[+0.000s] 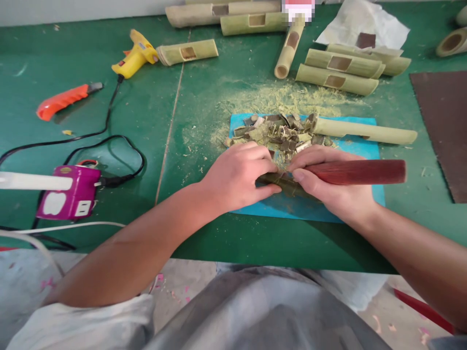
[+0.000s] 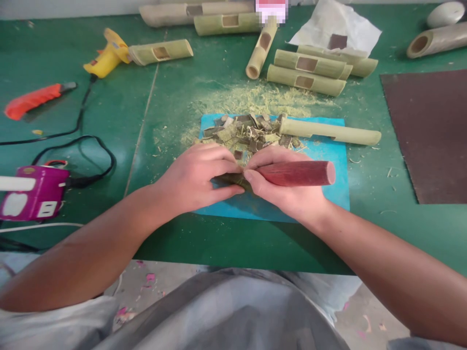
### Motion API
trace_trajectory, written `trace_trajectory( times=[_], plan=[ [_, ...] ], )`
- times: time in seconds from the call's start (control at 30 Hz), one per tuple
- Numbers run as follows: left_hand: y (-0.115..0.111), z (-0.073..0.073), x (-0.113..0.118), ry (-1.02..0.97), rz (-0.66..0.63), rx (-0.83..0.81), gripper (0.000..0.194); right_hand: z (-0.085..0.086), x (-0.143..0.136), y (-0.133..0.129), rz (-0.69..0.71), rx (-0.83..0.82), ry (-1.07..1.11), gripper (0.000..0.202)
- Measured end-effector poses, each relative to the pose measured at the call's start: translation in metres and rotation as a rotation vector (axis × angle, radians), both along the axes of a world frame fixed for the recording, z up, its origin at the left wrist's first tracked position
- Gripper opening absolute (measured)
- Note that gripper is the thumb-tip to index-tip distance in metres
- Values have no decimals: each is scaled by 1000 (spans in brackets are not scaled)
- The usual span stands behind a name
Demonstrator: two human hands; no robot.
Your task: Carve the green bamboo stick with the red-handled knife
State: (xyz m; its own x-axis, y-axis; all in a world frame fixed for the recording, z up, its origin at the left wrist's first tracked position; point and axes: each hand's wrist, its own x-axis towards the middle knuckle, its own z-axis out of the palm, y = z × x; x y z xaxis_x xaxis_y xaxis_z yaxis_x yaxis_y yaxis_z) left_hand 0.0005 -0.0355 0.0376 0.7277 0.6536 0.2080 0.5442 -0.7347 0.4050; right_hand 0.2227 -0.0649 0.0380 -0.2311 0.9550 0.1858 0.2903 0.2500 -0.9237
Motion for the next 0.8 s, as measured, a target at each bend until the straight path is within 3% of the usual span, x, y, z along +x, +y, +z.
trace_trajectory(
  times=[0.17, 0.8],
  plan=[
    [-1, 4, -1, 85, -11, 50, 20, 1, -1, 0, -7, 2, -1, 6],
    [0, 3, -1, 58, -16, 4, 20, -2, -1, 0, 12, 45, 45, 8]
  ],
)
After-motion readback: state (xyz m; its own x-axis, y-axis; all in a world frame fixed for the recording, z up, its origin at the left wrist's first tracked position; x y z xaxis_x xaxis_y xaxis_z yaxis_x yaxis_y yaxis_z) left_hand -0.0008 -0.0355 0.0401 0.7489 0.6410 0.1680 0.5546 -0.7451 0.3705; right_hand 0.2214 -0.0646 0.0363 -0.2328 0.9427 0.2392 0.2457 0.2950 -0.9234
